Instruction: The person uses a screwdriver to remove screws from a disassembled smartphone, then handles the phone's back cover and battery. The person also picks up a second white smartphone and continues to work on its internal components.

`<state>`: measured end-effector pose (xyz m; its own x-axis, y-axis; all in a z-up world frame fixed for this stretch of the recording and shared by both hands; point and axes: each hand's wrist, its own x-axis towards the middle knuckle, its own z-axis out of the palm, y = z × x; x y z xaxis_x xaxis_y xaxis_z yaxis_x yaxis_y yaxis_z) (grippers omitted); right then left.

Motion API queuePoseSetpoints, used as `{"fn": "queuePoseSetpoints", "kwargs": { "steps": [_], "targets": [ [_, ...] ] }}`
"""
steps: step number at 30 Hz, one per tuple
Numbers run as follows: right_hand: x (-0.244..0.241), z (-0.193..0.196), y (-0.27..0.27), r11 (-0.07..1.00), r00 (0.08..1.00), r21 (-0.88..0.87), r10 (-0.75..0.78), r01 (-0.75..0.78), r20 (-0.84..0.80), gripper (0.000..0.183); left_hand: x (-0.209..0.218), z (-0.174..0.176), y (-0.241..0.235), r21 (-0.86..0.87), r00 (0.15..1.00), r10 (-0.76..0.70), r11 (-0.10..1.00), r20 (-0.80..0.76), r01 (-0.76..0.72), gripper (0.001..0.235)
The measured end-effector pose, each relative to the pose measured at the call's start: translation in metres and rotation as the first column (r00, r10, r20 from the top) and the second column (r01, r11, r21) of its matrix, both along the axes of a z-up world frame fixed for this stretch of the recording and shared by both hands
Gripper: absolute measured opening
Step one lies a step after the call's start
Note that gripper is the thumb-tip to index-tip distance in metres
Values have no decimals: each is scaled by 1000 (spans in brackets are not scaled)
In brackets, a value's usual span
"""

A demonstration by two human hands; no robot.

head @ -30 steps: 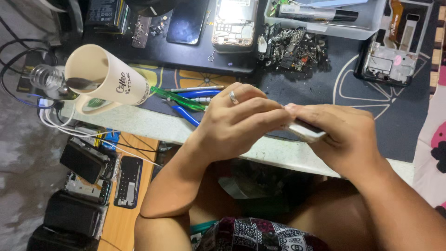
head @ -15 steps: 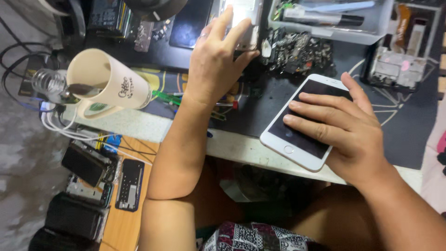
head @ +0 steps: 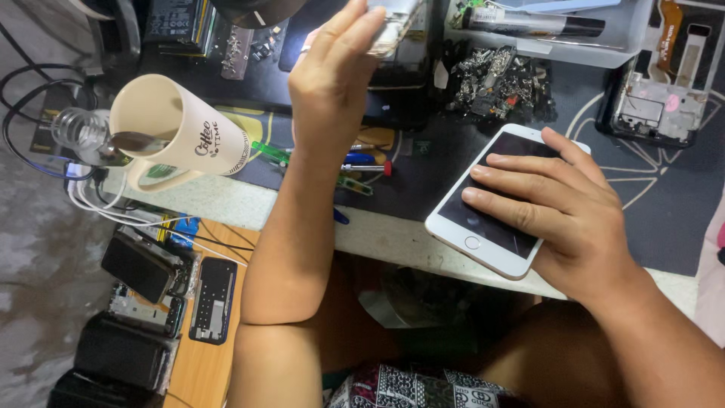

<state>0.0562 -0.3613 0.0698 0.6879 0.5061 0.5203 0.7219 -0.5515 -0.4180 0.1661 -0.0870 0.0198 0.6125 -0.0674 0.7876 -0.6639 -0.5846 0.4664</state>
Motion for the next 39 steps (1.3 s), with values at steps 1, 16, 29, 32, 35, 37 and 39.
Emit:
{"fn": "queuePoseSetpoints", "kwargs": {
  "steps": [1, 16, 29, 32, 35, 37, 39],
  "targets": [
    [0, 1, 0, 1000, 1000, 1, 5, -5, 9, 38, 0, 0, -2, -105, 998, -55, 993, 20, 56, 38],
    [1, -3, 8, 985, 978, -153, 104, -77, 181, 40, 1, 0, -4, -305, 982, 7, 951, 188, 51, 23],
    [-1, 3, 11, 984, 889, -172, 119, -46, 443, 12, 7, -12, -8, -524, 943, -170, 797, 285, 302, 20],
    [8, 25, -3, 950, 837, -308, 125, 54, 533, 23, 9, -8, -9, -505, 950, -142, 819, 280, 271, 21],
    [29, 35, -22, 887, 837, -415, 65, 201, 543, 34, 3, -9, -9, -445, 961, -108, 869, 256, 216, 20],
    [58, 31, -33, 848, 835, -437, -12, 300, 550, 35, 1, -8, -8, -421, 962, -108, 883, 251, 209, 20],
    [103, 17, -40, 823, 812, -414, -94, 389, 575, 30, -1, -7, -7, -428, 962, -131, 875, 240, 226, 20]
  ]
}}
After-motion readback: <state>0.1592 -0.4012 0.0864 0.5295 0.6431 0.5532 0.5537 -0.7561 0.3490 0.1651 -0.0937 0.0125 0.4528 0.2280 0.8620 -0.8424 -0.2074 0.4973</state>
